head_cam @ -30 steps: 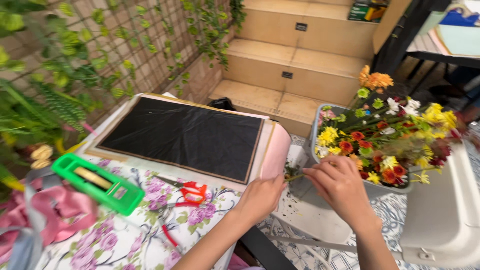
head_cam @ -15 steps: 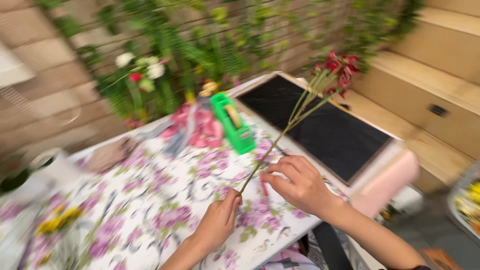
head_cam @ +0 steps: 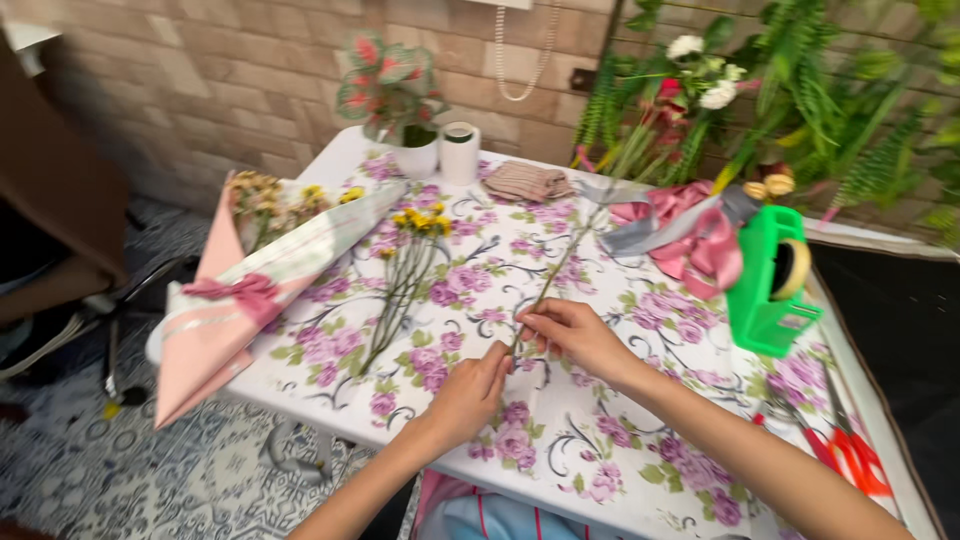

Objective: The person selects flowers from a bucket and arranges them into a bouquet on a table, occasionally trimming stems and wrapping the arrangement in decorative paper.

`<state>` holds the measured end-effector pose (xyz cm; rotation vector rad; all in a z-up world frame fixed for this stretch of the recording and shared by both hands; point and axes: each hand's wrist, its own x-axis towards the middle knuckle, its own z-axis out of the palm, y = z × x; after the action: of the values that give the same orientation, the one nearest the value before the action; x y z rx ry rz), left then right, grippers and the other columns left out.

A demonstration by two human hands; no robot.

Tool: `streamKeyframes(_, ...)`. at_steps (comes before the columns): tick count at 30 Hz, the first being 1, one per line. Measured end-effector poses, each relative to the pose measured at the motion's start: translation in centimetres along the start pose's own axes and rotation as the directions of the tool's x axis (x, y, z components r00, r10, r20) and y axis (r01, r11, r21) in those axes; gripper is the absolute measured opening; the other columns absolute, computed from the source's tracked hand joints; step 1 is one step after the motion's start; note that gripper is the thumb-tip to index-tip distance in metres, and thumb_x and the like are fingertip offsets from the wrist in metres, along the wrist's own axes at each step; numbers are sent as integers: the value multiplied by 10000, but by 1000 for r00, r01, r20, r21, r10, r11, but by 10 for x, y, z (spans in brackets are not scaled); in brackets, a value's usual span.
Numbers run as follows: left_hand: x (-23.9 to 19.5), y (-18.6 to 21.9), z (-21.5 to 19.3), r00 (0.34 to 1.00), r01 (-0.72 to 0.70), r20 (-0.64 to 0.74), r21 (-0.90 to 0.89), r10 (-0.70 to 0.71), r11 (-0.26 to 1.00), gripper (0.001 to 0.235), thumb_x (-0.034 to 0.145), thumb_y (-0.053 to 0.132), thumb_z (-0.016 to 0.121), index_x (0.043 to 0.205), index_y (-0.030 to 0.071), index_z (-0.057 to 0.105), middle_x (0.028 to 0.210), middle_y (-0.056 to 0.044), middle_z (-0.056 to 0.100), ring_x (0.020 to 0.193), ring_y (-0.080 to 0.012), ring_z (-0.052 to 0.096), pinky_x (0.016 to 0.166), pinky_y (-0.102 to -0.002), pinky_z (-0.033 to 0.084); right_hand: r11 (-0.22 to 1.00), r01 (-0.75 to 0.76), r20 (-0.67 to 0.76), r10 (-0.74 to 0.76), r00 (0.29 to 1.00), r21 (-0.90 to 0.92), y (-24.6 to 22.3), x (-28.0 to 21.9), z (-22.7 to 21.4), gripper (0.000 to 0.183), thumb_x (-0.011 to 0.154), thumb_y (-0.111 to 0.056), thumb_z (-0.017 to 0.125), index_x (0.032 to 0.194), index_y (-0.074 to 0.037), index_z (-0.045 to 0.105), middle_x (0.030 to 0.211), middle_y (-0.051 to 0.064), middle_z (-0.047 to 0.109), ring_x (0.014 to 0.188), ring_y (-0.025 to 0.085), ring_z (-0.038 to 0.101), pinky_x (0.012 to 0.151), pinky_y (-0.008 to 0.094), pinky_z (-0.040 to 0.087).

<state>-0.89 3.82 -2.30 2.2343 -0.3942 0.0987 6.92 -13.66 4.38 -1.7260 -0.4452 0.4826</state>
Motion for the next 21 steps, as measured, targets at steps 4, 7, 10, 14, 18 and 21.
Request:
streamKeyframes(4, -20, -31, -16, 975, 60, -221, 301, 8, 952, 200, 991, 236, 388, 886, 101, 493, 641, -184, 601, 668, -423, 625, 607, -507, 482, 998, 42, 107, -46, 993, 43, 11, 44, 39, 227, 927, -141, 586, 1043, 42, 655, 819, 156, 702, 640, 134, 596, 491, 192, 440)
streamKeyframes(7, -29, -58, -20, 921, 114, -371, 550, 120, 827, 148, 929, 197, 469, 838, 114, 551, 700, -118, 614, 769, -305, 624, 664, -392, 498, 999, -14, 174, 7, 985, 35, 37, 81, 61, 224, 935, -182, 600, 980, 24, 674, 817, 148, 712, 630, 125, 629, 459, 172, 452)
streamKeyframes(10, -39, -75, -23, 873, 220, -459, 675, 167, 704, 141, 910, 221, 476, 805, 144, 529, 758, -59, 546, 857, -276, 571, 671, -368, 450, 998, -52, 241, 41, 970, 40, 53, 104, 80, 226, 926, -226, 612, 902, -12, 680, 801, 122, 718, 627, 103, 649, 461, 172, 461)
streamKeyframes(14, -49, -69, -31, 818, 324, -537, 725, 204, 608, 137, 898, 205, 519, 808, 108, 556, 1051, -133, 557, 1135, -375, 510, 848, -418, 426, 994, -100, 291, 83, 953, 46, 64, 119, 101, 232, 917, -241, 623, 859, -28, 694, 665, 65, 680, 523, 44, 584, 426, 125, 423)
streamKeyframes(18, -53, -84, -26, 802, 387, -577, 700, 155, 600, 141, 928, 214, 501, 849, 108, 553, 1154, -146, 576, 1210, -389, 497, 936, -446, 408, 986, -163, 310, 141, 940, 46, 76, 132, 111, 211, 907, -231, 634, 895, -29, 692, 773, 82, 723, 598, 52, 654, 419, 109, 450)
streamKeyframes(21, -54, -91, -22, 804, 418, -583, 692, 114, 588, 116, 938, 231, 478, 944, 132, 539, 1138, -104, 563, 1187, -349, 521, 936, -428, 404, 983, -184, 338, 165, 927, 26, 73, 138, 114, 217, 913, -224, 621, 929, -15, 679, 797, 85, 723, 600, 50, 659, 403, 103, 448)
